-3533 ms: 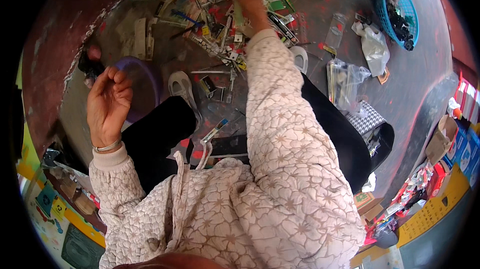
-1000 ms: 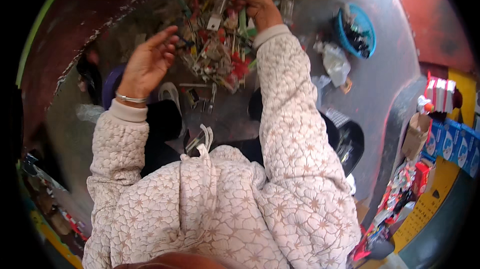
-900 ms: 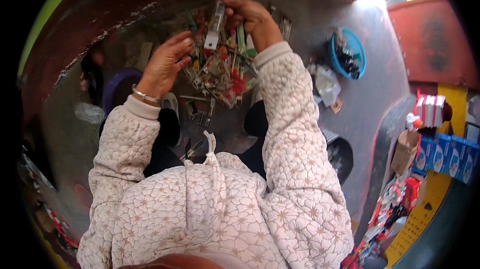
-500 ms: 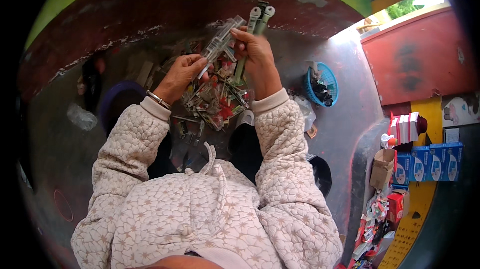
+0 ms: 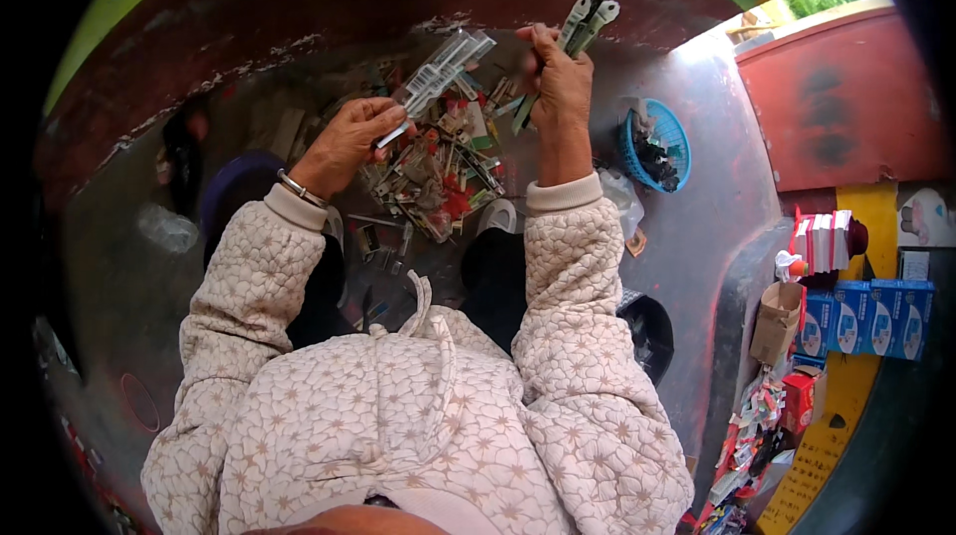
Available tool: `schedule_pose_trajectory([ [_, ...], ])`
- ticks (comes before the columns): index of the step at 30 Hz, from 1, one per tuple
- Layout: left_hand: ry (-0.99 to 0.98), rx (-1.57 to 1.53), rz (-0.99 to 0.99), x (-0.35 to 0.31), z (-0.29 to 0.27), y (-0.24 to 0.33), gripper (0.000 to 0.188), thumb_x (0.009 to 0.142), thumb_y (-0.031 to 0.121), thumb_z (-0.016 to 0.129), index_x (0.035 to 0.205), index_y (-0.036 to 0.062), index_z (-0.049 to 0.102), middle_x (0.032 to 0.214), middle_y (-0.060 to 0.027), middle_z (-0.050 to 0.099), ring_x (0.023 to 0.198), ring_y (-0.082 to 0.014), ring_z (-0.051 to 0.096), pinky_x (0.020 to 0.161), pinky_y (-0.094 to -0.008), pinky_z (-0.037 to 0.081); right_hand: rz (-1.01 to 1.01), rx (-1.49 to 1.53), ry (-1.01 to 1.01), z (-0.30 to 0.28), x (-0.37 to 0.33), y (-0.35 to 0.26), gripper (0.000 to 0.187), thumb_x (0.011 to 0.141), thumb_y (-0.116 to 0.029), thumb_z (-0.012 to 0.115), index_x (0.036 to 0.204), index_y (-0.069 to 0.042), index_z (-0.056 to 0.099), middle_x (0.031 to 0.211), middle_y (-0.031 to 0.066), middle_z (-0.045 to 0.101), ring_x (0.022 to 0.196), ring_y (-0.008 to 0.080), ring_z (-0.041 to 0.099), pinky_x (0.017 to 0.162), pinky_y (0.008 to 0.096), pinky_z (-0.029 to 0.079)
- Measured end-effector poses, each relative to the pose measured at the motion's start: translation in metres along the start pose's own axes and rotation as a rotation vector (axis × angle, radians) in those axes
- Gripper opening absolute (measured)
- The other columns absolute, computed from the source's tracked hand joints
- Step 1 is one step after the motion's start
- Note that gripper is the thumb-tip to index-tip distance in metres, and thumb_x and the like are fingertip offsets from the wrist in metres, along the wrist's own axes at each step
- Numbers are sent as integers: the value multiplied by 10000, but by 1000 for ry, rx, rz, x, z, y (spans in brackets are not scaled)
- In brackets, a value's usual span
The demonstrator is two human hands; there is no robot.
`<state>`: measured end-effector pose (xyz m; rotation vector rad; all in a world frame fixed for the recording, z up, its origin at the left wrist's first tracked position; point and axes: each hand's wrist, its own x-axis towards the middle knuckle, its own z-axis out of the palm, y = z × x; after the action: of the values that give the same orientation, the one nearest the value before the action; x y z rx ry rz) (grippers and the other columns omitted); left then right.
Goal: The person wipes multiple small packaged items with a cloth and then gathers them into a pile by hand while sitting on the floor.
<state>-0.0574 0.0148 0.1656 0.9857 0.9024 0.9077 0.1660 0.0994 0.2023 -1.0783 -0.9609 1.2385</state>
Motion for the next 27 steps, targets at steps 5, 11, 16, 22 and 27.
schedule_pose_trajectory([
  [5,-12,20,4,5,-2,-5,258,891,308,516,849,66,596,702,49,551,518,1,442,492,-140,363,-205,-253,0,8,-9,-5,206,828,-242,622,899,-52,655,657,-1,572,488,35,404,438,175,280],
  [11,-113,75,-24,5,-3,-12,297,896,321,500,926,39,587,767,3,592,579,-52,532,551,-184,434,53,-266,-270,24,-22,1,260,822,-313,626,873,-60,660,632,-51,519,485,40,364,446,200,274],
  [16,-195,44,-94,1,-5,-15,320,894,330,490,935,26,581,791,-37,612,652,-93,592,609,-213,448,48,-339,-287,26,-24,13,143,777,-187,657,748,-52,619,570,-47,482,465,41,381,431,202,284],
  [22,-187,-13,-93,5,-13,-22,216,882,246,512,892,36,564,755,-35,606,682,-82,554,673,-220,445,4,-260,-244,19,-19,23,111,731,-94,666,821,-39,633,609,-12,545,451,56,415,408,205,306],
  [27,-67,-64,-116,3,-28,-16,192,847,231,580,916,54,549,763,-17,607,640,-45,521,658,-228,467,42,-220,-293,15,-14,24,190,730,-55,647,920,-51,640,681,7,579,452,54,417,407,196,296],
])
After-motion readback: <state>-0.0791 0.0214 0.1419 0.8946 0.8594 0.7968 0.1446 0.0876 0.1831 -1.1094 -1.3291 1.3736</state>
